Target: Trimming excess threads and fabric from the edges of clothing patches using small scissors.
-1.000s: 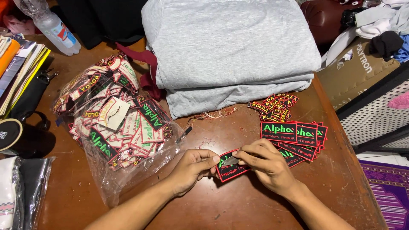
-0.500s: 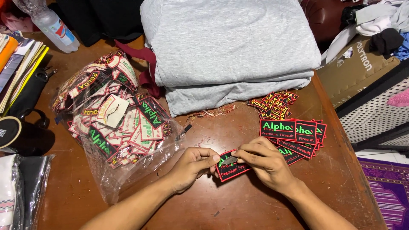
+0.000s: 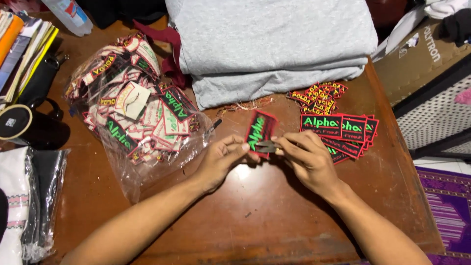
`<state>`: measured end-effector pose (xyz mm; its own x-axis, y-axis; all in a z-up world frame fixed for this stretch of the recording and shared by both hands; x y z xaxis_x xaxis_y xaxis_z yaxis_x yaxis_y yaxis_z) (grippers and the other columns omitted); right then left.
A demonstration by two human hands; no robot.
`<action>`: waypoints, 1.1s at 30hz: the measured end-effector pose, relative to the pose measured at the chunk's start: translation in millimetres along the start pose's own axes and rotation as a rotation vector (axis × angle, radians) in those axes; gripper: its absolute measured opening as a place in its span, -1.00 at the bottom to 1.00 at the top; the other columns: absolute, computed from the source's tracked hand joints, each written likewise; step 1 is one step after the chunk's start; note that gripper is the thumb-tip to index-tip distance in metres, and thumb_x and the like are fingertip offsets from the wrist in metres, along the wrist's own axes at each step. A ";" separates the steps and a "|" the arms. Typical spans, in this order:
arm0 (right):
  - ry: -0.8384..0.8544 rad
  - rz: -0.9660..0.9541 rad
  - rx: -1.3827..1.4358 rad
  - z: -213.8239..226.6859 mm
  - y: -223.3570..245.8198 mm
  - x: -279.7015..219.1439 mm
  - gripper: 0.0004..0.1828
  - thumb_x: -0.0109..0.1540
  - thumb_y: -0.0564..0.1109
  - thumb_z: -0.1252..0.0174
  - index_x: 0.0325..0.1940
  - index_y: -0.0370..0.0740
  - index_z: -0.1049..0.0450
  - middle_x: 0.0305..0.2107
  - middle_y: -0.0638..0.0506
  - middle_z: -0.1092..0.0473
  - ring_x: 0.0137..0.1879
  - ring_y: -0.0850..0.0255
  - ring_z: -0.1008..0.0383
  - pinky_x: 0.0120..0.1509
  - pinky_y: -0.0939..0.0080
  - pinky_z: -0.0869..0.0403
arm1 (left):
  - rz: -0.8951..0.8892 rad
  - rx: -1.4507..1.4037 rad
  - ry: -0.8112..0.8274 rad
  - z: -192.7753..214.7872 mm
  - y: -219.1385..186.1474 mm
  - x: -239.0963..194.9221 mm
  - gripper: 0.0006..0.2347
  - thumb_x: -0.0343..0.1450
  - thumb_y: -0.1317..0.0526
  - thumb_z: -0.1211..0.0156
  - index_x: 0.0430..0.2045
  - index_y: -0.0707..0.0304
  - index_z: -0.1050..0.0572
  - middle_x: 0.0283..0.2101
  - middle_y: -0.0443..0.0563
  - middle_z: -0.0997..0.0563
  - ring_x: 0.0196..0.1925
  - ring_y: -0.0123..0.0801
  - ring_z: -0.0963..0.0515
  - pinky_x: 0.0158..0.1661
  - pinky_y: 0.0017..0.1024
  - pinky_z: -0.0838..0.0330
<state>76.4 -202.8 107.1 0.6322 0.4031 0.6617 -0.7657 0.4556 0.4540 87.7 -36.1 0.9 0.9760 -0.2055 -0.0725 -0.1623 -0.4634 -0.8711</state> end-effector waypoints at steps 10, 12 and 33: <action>-0.031 0.065 -0.108 8.6 16.5 2.4 -0.79 0.28 -0.24 -0.28 0.00 -0.19 -0.64 -0.15 -0.10 -0.55 -0.15 -0.09 -0.52 -0.05 -0.04 -0.52 | -0.149 0.098 -0.002 -3.8 -13.3 -7.4 -0.73 0.50 0.28 -0.19 0.05 0.46 -0.52 -0.16 0.21 -0.72 -0.07 -0.30 -0.68 0.05 -0.31 -0.59; -0.039 0.064 -0.114 8.2 15.0 1.6 -0.79 0.28 -0.18 -0.29 0.00 -0.14 -0.65 -0.15 -0.05 -0.56 -0.16 -0.05 -0.52 -0.04 -0.01 -0.52 | -0.174 0.138 -0.012 -3.5 -16.8 -8.5 -0.74 0.49 0.29 -0.21 0.03 0.45 -0.55 -0.16 0.25 -0.72 -0.07 -0.26 -0.69 0.05 -0.28 -0.59; -0.052 0.163 -0.156 6.9 31.0 -0.9 -0.81 0.32 -0.21 -0.19 -0.03 -0.17 -0.65 -0.16 -0.06 -0.55 -0.21 -0.04 -0.52 -0.13 0.03 -0.54 | -0.200 0.287 0.049 -8.5 -9.3 -18.5 -0.78 0.47 0.30 -0.25 -0.03 0.41 -0.54 -0.28 0.13 -0.75 -0.16 -0.48 -0.61 0.00 -0.36 -0.58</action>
<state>51.3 -194.5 124.7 0.4918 0.4419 0.7503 -0.8271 0.5064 0.2439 69.9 -35.4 14.4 0.9750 -0.1795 0.1310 0.0860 -0.2387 -0.9673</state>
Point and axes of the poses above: each hand's wrist, its own x-axis towards the middle knuckle, its own z-axis out of the back of the hand, y = z × x, the point moved 10 cm from there along x, towards the middle knuckle
